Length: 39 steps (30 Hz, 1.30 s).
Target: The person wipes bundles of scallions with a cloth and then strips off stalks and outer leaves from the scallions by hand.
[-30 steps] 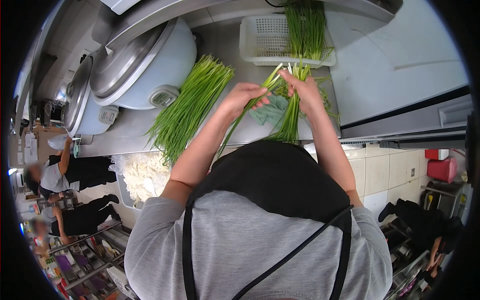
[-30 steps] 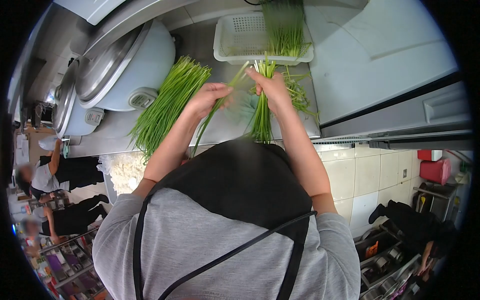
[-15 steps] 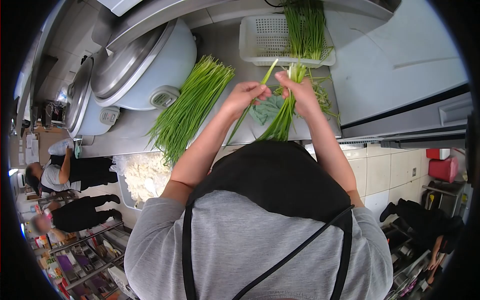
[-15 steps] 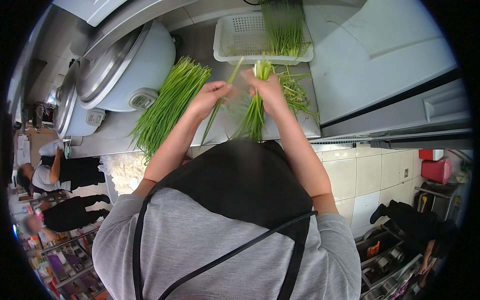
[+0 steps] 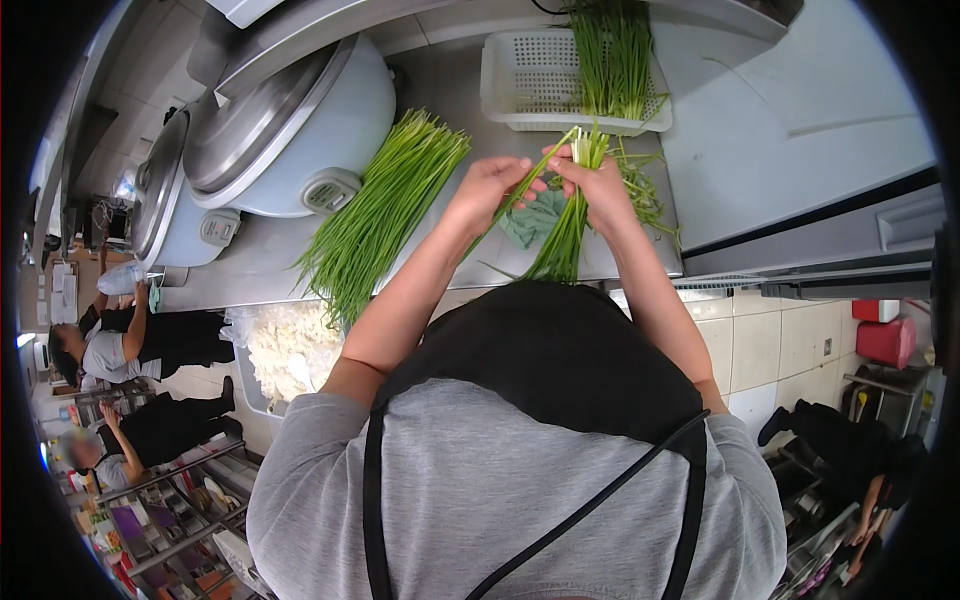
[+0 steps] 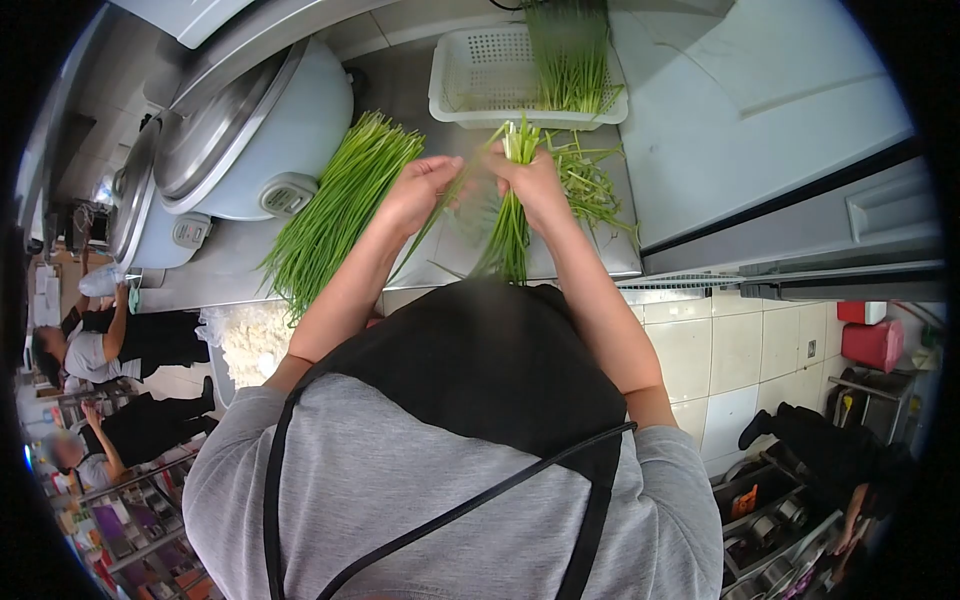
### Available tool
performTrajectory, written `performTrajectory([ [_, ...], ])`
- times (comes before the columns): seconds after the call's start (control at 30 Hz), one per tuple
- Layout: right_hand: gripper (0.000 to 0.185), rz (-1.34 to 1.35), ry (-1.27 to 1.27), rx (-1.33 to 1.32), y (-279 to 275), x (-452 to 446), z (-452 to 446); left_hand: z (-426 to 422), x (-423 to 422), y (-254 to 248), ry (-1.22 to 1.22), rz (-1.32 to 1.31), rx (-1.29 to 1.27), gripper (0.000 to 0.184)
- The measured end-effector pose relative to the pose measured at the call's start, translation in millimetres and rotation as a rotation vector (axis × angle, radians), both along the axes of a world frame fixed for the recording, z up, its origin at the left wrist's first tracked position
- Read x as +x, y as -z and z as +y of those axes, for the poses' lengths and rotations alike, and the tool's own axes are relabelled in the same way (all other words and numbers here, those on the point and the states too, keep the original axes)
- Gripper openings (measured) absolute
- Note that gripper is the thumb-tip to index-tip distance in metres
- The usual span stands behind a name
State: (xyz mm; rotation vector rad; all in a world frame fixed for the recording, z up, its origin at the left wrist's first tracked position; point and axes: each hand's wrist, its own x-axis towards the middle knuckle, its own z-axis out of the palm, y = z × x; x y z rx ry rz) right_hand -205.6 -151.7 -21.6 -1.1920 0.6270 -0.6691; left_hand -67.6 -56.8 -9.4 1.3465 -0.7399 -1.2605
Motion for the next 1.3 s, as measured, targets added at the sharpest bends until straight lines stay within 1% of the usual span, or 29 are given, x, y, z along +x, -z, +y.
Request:
performTrajectory([
  [0.07,0.017,-0.013,-0.006,-0.004,-1,-1,0,0,1,-1,0.010,0.140,0.059,0.020],
  [0.1,0.017,-0.013,-0.006,-0.004,0,-1,0,0,0,-1,0.010,0.140,0.059,0.020],
  [0.3,0.018,-0.032,0.041,0.010,-1,-1,5,-2,-2,2,-0.039,0.086,-0.012,0.019],
  [0.47,0.019,0.120,0.071,-0.027,-1,-1,3,-1,4,2,-0.056,-0.010,0.043,0.016],
  [0.57,0.019,0.131,0.044,-0.026,-1,-3,2,1,7,-2,-0.035,-0.039,0.059,0.013],
  [0.7,0.019,0.162,0.041,-0.041,1,-3,3,0,11,9,-0.006,-0.034,0.044,0.012],
  [0.9,0.018,0.115,-0.004,-0.055,5,-3,3,1,2,13,0.026,-0.042,0.002,0.012],
  [0.97,0.016,0.169,-0.020,-0.092,4,-4,3,0,4,13,-0.006,-0.160,0.045,0.013],
  [1.0,0.016,0.170,-0.020,-0.091,5,-3,4,1,5,12,-0.006,-0.159,0.045,0.013],
  [1.07,0.013,0.154,0.058,-0.065,7,-2,5,2,8,7,-0.014,-0.220,0.060,0.014],
  [1.1,0.013,0.154,0.058,-0.065,6,-3,5,2,11,7,-0.014,-0.219,0.060,0.014],
  [1.17,0.017,0.088,0.093,-0.020,3,-4,4,4,16,9,0.030,-0.231,0.065,0.015],
  [1.3,0.017,0.056,0.173,0.010,4,-9,-2,10,23,9,0.089,-0.270,0.076,0.016],
])
